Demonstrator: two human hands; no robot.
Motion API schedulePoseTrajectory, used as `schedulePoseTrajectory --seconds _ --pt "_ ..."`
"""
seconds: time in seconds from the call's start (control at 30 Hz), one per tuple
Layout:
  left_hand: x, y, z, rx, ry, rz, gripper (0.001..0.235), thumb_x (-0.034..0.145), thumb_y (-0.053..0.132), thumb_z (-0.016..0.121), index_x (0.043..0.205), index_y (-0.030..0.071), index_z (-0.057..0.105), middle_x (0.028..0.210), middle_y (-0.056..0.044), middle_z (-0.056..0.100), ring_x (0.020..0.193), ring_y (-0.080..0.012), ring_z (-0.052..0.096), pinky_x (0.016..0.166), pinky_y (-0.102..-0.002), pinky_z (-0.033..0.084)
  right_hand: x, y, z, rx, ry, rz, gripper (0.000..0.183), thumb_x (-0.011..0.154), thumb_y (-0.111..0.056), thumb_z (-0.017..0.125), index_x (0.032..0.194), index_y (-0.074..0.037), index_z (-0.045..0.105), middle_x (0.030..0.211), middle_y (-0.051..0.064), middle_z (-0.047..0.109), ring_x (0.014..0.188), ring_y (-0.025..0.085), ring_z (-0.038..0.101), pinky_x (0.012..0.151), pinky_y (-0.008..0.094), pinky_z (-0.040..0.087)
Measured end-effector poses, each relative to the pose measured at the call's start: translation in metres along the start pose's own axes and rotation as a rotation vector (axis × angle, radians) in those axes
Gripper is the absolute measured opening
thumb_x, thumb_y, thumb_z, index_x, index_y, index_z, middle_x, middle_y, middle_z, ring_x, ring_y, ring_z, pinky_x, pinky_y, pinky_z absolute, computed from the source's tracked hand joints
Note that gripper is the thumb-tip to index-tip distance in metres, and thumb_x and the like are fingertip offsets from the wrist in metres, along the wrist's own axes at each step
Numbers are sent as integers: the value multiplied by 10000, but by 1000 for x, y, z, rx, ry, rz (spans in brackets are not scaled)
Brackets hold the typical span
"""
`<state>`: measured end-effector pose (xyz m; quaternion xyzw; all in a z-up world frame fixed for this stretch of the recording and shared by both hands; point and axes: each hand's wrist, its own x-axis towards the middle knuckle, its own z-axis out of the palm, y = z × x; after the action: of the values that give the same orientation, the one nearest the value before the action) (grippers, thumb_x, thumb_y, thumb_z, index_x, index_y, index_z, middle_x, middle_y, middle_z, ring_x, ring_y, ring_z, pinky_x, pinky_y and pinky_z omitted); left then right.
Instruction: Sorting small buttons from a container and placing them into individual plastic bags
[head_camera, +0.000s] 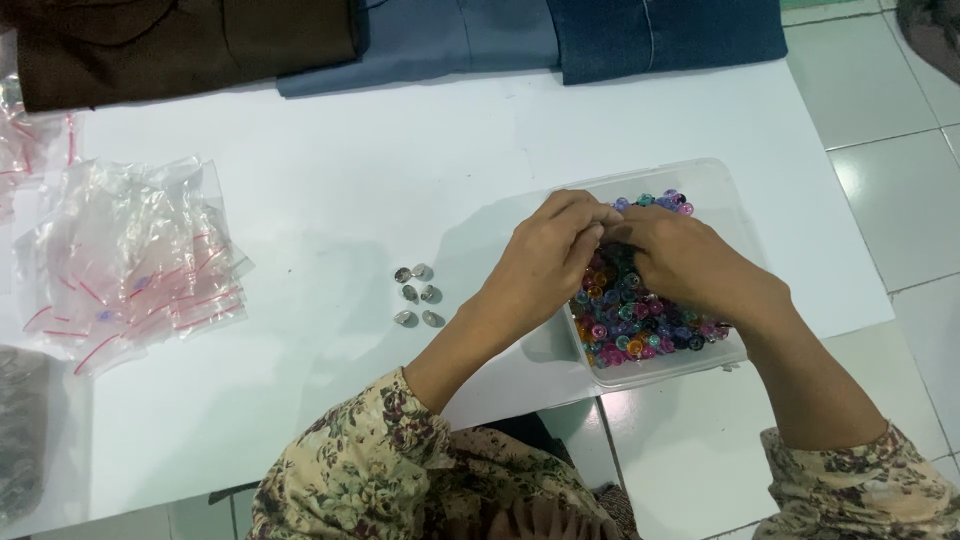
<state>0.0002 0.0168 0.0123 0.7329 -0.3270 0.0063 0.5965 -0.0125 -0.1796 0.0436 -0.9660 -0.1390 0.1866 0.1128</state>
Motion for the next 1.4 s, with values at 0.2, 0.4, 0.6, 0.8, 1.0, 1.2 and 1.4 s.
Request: schedulePoseTrajectory --seconds 0.2,0.4,0.6,0.8,1.0,1.2,1.4 --pt "0 -4 1 -3 16 -6 197 1019 23 554 1161 -25 682 1110 -187 663 1108 -346 690 935 -433 595 -7 1 -6 249 -34 65 419 912 3 496 1283 30 687 1229 287 714 1239 559 572 1184 738 151" --pt "-4 -15 3 23 -5 59 226 1018 0 532 1200 58 653 1142 -101 638 1114 -246 639 930 -341 553 -14 24 3 313 -44 24 490 843 -18 475 1210 -166 764 1191 -2 807 1058 169 735 938 330 541" --pt "-5 -18 5 -4 8 84 218 1018 -23 539 1191 39 656 1151 -117 627 1132 -254 636 959 -330 557 -20 10 -9 409 -90 37 369 945 -169 550 1247 -173 762 1260 -14 789 1165 156 716 1007 330 531" --pt "-5 -18 5 3 3 96 216 1016 -9 538 1189 47 655 1152 -123 631 1137 -264 634 970 -349 553 -19 10 -9 348 -100 -44 371 899 -318 670 1229 -180 768 1193 -9 794 1102 154 735 965 321 538" --pt "-6 -24 9 17 -3 73 200 1022 35 558 1188 68 665 1158 -115 628 1141 -261 632 956 -347 553 -21 11 -7 391 -2 -1 173 919 -239 697 1011 -135 801 976 -23 786 913 135 708 849 299 522" --pt "-10 -24 9 26 -52 80 194 991 57 633 1183 55 660 1209 -118 586 1169 -276 628 951 -360 556 -23 10 -9 451 115 -79 149 946 -223 677 937 -113 778 908 -2 751 849 133 673 820 295 484" --pt "-10 -11 2 42 -148 38 306 903 52 758 1183 123 657 1274 -104 546 1107 -249 649 903 -330 611 -26 1 -17 548 111 171 194 985 -253 655 989 -114 788 892 1 738 874 122 623 800 286 455"
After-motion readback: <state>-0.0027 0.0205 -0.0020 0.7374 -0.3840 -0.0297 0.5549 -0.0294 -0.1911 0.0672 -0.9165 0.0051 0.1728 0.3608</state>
